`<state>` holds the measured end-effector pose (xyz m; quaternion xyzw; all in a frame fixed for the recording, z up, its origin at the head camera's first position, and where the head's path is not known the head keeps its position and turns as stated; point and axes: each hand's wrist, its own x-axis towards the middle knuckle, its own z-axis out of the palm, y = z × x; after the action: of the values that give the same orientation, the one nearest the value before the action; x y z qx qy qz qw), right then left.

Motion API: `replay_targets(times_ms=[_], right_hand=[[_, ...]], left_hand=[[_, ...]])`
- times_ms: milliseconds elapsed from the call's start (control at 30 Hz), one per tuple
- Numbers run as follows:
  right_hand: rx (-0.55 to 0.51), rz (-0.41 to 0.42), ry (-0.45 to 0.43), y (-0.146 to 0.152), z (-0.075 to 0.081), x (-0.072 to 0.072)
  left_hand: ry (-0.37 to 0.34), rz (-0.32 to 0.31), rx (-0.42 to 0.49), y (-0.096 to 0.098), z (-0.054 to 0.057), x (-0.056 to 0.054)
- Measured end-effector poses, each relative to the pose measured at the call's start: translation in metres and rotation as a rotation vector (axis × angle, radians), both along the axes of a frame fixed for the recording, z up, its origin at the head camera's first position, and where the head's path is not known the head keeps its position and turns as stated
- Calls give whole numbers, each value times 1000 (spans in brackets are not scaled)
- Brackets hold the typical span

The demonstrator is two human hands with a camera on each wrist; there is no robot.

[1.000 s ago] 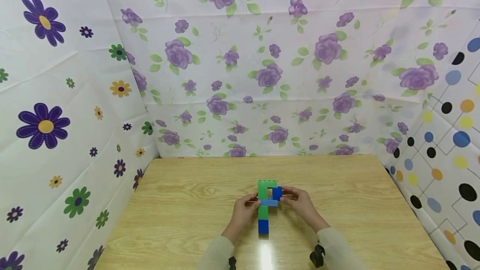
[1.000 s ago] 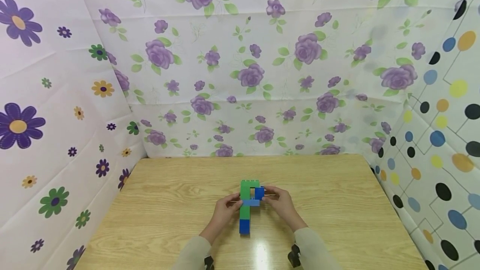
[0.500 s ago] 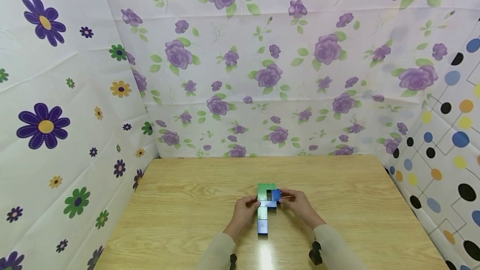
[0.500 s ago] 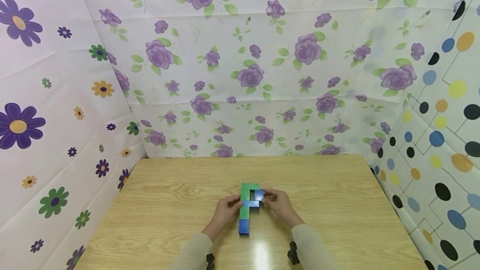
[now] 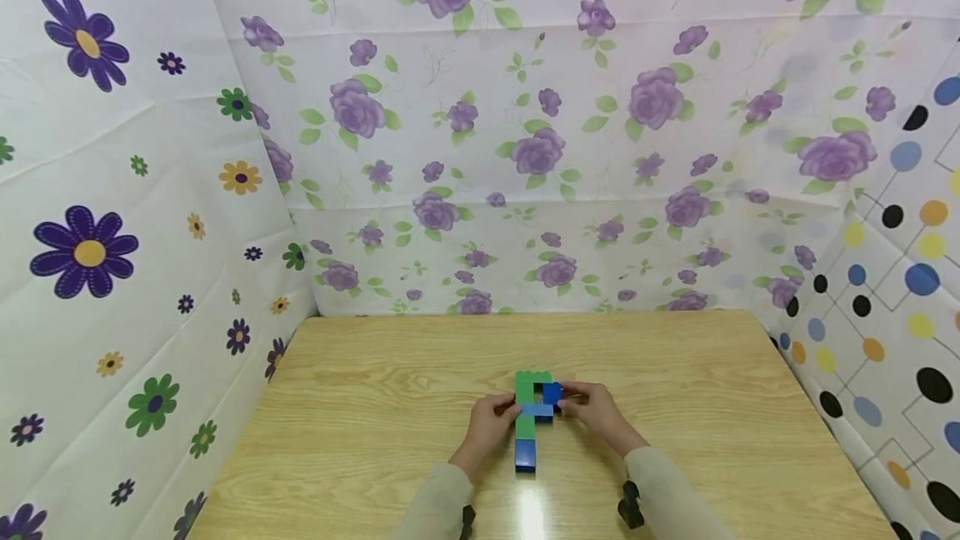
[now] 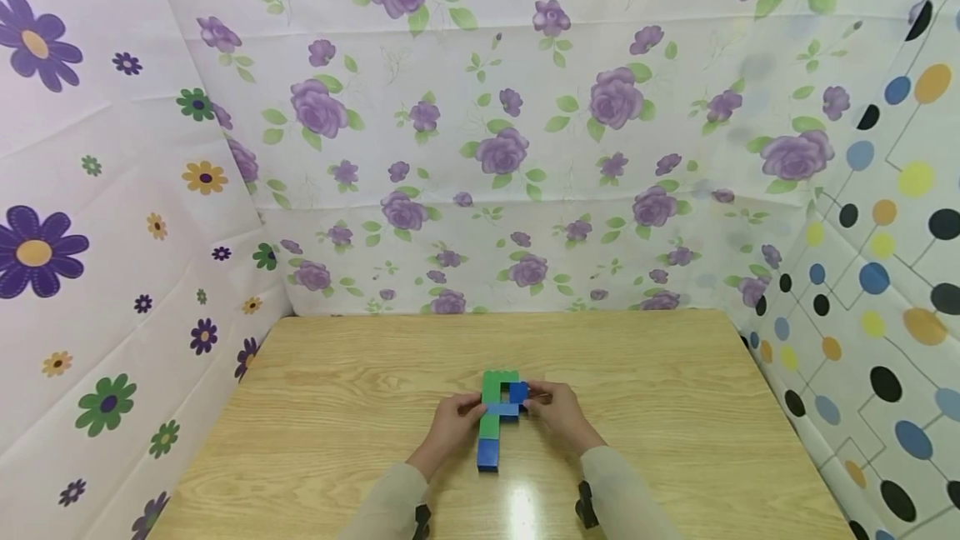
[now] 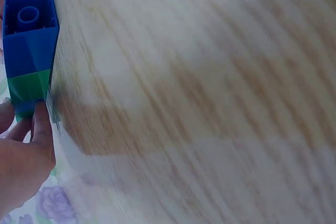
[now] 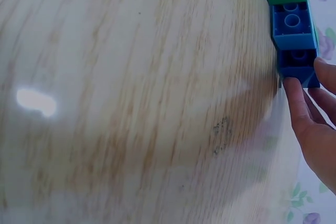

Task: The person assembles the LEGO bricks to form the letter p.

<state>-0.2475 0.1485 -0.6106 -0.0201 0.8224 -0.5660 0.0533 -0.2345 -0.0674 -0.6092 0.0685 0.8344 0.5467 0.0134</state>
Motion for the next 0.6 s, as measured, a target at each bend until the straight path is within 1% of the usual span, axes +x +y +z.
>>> replay_targets(times_ms=[267,467,600], right_hand=[[26,12,3,0,0,1],[45,2,14,0,-2,2],[45,8,30,0,-3,4]], left_hand=[[-25,-2,-11,0,0,1],[1,-8,-10,1,0,3],[-28,2,22,0,1,3]])
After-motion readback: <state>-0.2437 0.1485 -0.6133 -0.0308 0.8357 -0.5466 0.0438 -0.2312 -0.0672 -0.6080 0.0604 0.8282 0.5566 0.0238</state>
